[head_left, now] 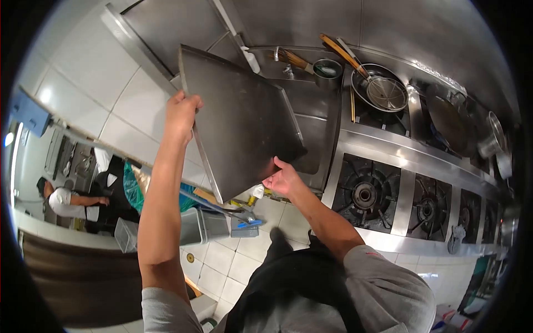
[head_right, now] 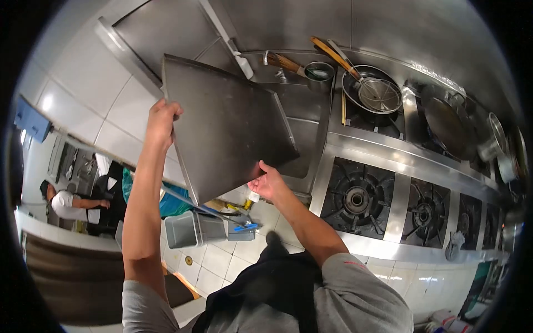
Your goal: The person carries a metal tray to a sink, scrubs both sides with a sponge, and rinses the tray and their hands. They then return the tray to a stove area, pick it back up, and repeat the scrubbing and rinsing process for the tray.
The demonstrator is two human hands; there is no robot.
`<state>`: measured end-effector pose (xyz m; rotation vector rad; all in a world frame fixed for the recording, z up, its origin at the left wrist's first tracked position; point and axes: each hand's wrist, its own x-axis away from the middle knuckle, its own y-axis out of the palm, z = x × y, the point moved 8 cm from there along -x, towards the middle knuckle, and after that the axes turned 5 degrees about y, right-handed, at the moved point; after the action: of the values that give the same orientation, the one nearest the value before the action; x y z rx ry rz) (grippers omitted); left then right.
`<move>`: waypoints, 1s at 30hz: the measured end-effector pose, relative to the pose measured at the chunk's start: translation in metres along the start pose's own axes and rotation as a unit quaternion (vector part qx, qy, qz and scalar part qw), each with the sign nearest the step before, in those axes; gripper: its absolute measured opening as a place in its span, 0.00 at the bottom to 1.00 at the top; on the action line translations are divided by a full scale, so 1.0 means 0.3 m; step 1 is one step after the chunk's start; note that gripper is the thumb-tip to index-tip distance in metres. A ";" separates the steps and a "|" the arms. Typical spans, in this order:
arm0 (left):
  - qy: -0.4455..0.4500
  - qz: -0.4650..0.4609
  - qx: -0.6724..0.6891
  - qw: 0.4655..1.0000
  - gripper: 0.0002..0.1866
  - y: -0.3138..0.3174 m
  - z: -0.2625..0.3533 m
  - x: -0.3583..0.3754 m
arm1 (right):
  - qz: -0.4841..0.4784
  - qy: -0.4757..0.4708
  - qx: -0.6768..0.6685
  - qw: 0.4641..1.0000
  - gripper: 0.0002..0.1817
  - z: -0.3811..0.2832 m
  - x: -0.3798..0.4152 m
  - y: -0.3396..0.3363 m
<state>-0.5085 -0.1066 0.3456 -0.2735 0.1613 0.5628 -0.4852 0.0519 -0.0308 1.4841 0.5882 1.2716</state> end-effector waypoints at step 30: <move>-0.112 -0.193 -0.121 0.967 0.29 0.380 -0.873 -0.846 | 0.283 -0.155 0.738 0.593 0.25 -0.889 0.297 0.593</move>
<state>-0.8025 -0.2200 0.1295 -0.4627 -0.1805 0.2207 -0.7459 0.1728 0.1373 3.4364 1.0670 0.7045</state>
